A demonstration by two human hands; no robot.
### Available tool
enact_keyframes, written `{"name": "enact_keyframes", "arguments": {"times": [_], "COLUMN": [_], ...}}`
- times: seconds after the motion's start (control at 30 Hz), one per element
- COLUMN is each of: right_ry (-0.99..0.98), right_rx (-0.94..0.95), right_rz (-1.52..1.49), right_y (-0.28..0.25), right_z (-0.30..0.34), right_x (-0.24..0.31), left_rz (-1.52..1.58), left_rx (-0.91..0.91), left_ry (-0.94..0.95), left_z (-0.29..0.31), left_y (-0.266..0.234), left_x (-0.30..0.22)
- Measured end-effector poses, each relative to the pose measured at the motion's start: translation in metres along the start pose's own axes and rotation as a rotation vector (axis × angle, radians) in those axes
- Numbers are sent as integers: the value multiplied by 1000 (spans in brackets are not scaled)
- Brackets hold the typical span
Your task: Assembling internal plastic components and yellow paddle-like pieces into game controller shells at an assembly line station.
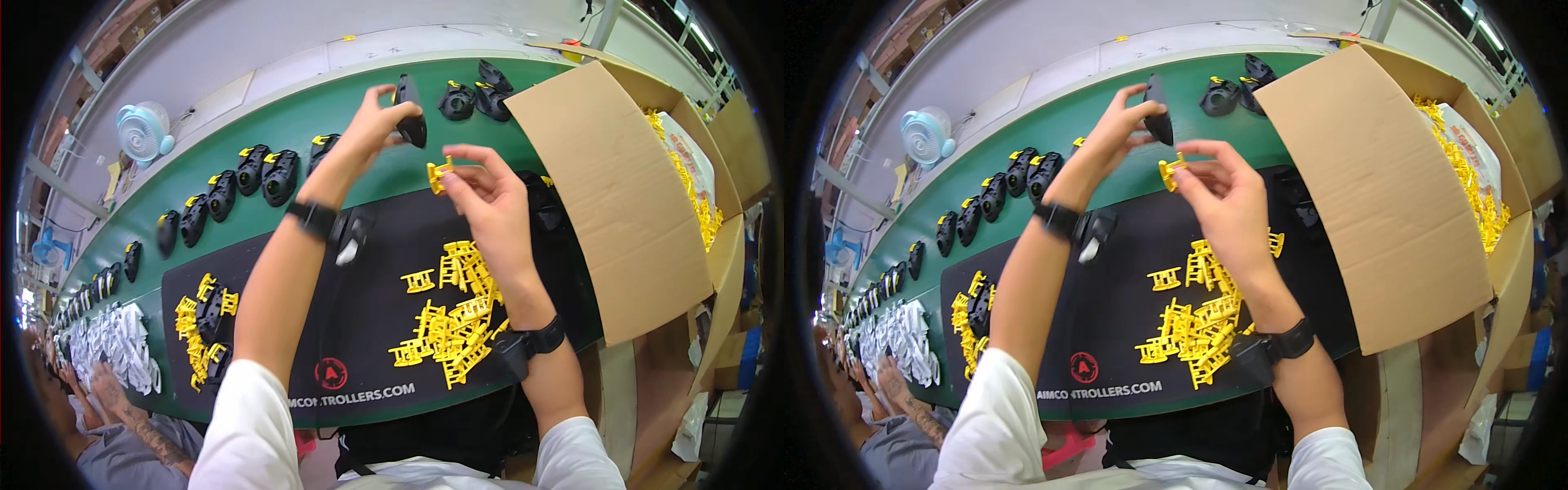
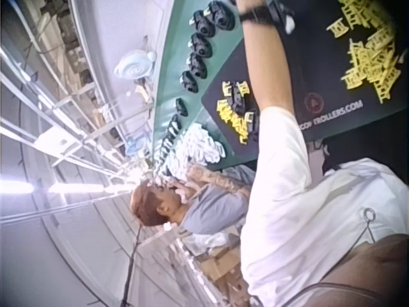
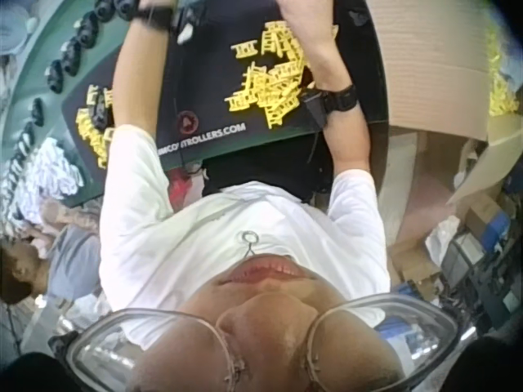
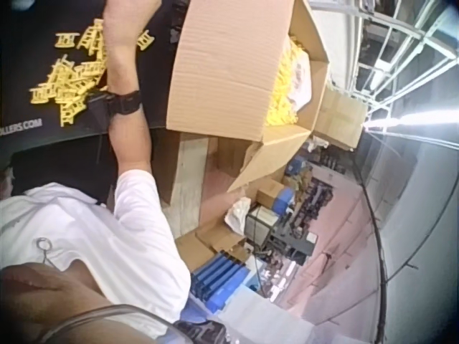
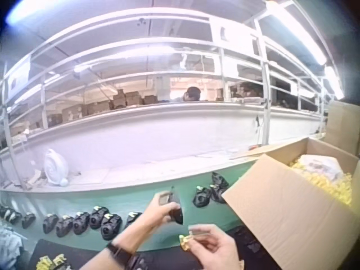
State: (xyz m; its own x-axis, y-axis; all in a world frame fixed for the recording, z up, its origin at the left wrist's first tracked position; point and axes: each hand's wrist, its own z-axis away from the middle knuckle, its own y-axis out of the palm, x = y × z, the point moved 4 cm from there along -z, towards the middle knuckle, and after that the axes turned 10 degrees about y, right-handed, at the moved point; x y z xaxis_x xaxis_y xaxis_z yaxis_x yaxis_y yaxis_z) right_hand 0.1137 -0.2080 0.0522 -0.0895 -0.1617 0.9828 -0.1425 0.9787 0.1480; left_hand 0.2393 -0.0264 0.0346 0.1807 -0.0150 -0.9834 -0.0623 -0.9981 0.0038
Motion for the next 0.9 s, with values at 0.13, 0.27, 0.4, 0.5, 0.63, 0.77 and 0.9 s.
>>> {"name": "enact_keyframes", "arguments": {"times": [0.13,0.27,0.4,0.5,0.63,0.77,0.9], "right_ry": [40,-14,-49,-86,-100,-245,-384], "right_rx": [58,233,259,266,249,156,117], "right_rz": [-47,165,229,243,306,494,549], "right_y": [-2,23,38,36,37,42,45], "right_z": [-1,7,17,18,19,25,29], "right_x": [-6,-16,-12,-10,-10,-5,1], "left_rz": [558,585,426,428,412,418,361], "left_rx": [21,46,4,-36,-49,-41,-36], "left_ry": [38,217,239,244,233,248,239], "left_z": [124,199,216,218,218,218,219], "left_y": [-1,-4,-5,1,6,7,5], "left_x": [-26,-22,-33,-30,-25,-21,-20]}}
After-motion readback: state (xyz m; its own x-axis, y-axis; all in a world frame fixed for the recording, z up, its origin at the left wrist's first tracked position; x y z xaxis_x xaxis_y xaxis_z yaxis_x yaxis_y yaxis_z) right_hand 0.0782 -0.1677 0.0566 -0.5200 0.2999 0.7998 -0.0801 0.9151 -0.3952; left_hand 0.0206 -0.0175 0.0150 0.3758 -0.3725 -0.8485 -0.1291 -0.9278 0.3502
